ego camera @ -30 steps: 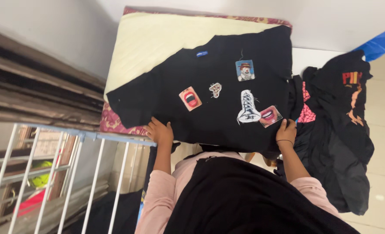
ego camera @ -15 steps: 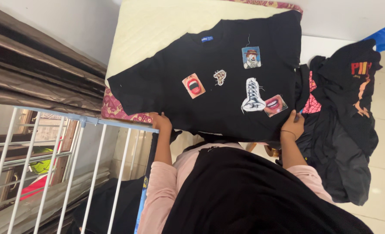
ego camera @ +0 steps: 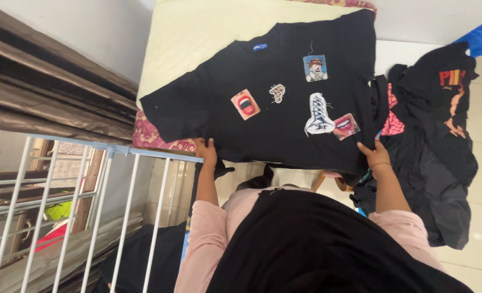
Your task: The person folds two black t-shirts on a mattress and then hangs them on a nearby clothes drying rack. The person handles the shirts by hand, smoothing and folding them before placing them on the rack.
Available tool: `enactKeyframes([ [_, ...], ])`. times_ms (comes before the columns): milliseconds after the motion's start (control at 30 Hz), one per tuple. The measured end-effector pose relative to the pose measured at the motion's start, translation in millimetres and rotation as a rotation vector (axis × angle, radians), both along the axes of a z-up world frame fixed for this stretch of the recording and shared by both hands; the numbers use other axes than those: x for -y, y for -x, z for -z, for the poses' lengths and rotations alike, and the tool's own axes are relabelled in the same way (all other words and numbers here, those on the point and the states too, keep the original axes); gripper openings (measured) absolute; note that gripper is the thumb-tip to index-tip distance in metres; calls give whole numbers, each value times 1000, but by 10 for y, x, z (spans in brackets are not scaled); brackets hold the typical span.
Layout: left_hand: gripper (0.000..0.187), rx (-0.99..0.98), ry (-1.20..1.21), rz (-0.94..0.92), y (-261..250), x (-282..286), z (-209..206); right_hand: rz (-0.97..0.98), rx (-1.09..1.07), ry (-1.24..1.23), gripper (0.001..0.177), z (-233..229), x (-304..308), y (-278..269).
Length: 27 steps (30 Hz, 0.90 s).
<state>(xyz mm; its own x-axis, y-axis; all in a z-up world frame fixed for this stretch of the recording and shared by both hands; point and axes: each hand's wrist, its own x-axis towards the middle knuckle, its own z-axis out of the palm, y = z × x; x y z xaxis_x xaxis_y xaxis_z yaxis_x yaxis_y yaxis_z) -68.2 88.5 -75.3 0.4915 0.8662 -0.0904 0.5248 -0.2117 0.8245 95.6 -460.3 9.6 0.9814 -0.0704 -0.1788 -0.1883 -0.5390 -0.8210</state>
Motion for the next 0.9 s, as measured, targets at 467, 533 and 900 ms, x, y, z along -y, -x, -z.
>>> enactKeyframes([
  [467, 67, 17, 252, -1, 238, 142, 33, -123, -1, 669, 63, 22, -303, -105],
  [533, 66, 21, 217, -31, 204, 114, -6, -83, 55, 503, 74, -39, -275, -57],
  [900, 51, 73, -118, -48, 287, 313, -161, 204, 225, 326, 66, -81, -352, 280],
])
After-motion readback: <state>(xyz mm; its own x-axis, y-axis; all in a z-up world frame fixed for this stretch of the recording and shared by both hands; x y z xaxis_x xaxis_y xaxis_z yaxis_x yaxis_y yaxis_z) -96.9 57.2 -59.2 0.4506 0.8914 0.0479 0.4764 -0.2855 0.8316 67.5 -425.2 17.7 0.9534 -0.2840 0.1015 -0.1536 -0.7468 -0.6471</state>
